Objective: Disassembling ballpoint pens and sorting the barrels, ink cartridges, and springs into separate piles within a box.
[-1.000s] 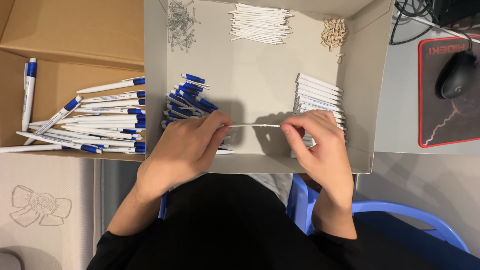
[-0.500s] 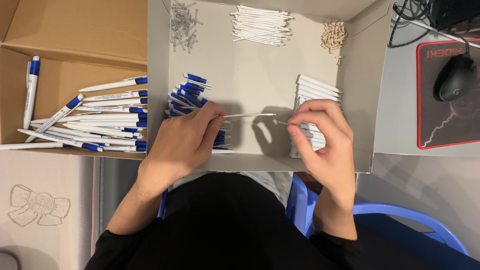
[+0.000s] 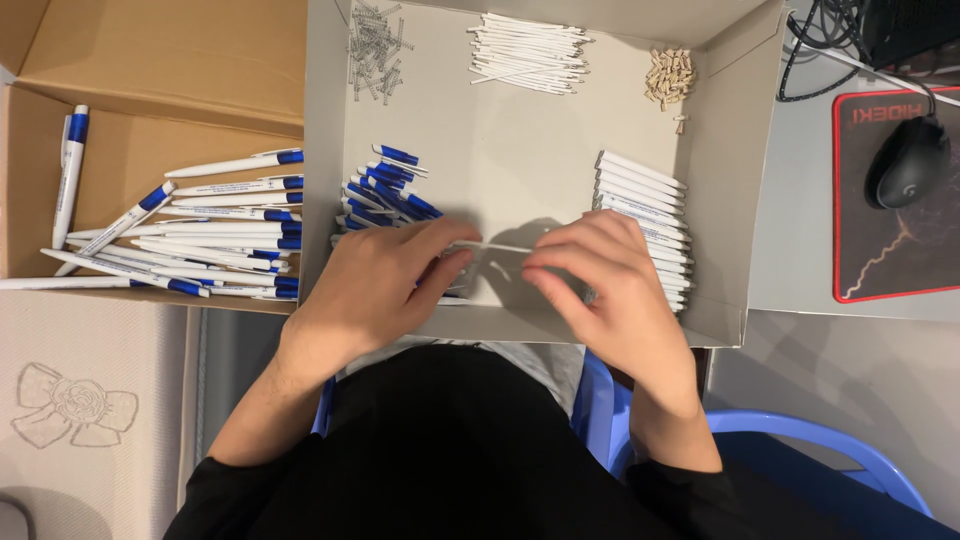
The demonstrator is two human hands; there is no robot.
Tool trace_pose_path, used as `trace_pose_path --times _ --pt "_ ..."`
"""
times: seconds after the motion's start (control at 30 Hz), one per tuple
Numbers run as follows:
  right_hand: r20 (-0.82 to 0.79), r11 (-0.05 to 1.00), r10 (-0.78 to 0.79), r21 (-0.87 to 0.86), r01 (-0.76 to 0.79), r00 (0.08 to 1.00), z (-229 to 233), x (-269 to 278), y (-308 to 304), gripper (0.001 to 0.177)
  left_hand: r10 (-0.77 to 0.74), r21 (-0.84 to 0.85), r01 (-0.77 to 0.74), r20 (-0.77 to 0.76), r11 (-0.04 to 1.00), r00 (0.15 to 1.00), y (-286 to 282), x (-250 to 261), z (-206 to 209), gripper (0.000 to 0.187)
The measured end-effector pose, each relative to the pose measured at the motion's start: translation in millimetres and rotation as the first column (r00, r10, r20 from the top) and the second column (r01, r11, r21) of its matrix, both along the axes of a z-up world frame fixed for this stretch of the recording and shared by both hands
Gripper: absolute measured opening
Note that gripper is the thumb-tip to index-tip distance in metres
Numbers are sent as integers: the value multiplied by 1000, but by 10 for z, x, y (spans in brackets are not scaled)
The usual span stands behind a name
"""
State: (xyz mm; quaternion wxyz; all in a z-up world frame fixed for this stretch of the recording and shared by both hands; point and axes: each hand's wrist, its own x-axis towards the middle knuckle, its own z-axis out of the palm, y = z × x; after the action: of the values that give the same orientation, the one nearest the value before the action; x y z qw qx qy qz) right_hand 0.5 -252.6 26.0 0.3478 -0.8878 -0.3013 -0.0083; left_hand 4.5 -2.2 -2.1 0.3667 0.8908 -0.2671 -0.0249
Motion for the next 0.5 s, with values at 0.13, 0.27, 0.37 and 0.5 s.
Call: trace_pose_path --times 0.13,0.27,0.37,0.5 --pt "-42 993 -115 2 116 992 -11 -31 -16 8 91 -5 -91 117 996 989 -23 8 -10 21" --pt "-54 991 -130 11 131 990 5 -49 -15 7 3 -26 4 269 1000 963 -40 10 52 10" --pt "-52 995 -93 16 94 994 11 -60 -24 9 -65 51 52 305 997 950 -84 -36 15 21" --pt "-49 998 -66 14 67 997 25 -55 -8 8 -117 111 83 348 990 930 -117 -22 19 15"
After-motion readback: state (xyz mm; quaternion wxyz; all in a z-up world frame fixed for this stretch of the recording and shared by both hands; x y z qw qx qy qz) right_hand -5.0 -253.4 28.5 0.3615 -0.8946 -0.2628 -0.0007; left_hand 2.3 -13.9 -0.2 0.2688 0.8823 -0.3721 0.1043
